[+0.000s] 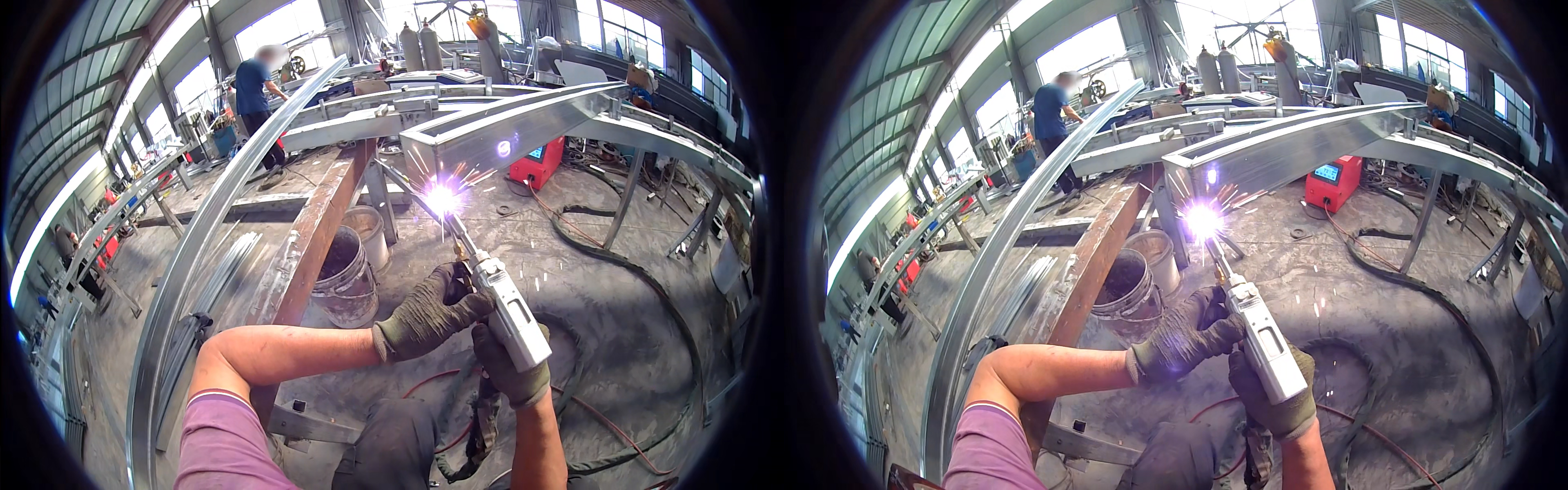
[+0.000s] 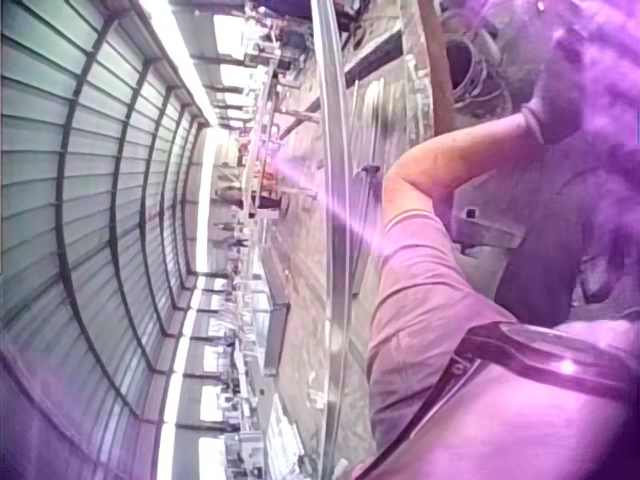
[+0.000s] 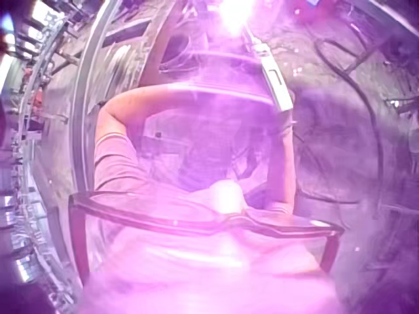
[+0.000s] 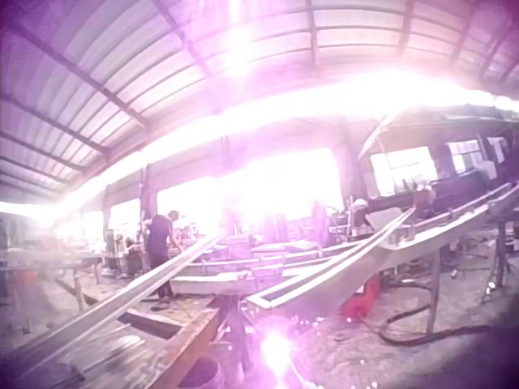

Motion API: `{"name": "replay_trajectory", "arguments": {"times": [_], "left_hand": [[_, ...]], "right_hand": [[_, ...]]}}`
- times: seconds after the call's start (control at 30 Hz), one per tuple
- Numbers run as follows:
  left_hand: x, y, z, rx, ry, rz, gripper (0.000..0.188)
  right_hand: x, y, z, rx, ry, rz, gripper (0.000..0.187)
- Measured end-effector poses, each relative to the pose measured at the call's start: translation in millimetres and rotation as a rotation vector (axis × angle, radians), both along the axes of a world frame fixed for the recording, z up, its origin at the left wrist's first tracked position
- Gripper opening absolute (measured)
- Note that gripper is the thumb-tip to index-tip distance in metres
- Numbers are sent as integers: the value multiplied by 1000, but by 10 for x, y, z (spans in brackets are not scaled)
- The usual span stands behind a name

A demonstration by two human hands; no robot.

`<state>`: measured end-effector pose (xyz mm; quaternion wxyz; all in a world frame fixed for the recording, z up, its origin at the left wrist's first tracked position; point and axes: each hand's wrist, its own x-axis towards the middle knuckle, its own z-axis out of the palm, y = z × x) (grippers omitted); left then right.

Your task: The person welds metal frame components using a welding torch, creating bright sparks. They handle metal bars, align them on a workbench, and use a hammer to adjust joints before welding. The person also moves and stacks metal bars within the workshop.

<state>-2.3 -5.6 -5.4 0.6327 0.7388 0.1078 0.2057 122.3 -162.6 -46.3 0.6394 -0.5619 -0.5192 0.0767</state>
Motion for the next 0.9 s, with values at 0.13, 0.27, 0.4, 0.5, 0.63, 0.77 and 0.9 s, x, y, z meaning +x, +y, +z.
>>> {"name": "replay_trajectory", "arguments": {"times": [0.13, 0.27, 0.4, 0.5, 0.63, 0.77, 0.9], "left_hand": [[-25, -72, 96, -4, 105, 29, 54], [-38, -34, 101, -34, 185, 18, 52], [-4, -128, 122, -76, 19, -5, 50], [-15, -114, 129, -2, -43, -18, 53], [-12, -166, 239, -44, -61, 9, 59], [28, -131, 208, -23, -58, 13, 57], [17, -44, 174, -58, -14, 20, 58]], "right_hand": [[-13, 7, -29, 23, 109, 60, 17], [-2, 26, -93, 55, 80, 59, 24], [-19, -13, 42, 84, -39, 11, 20], [-18, -41, 117, 64, -110, -4, 16], [8, -14, 149, 105, -227, -64, 13], [26, 15, 140, 123, -186, -42, 12], [12, 66, 116, 77, -95, -7, 12]]}}
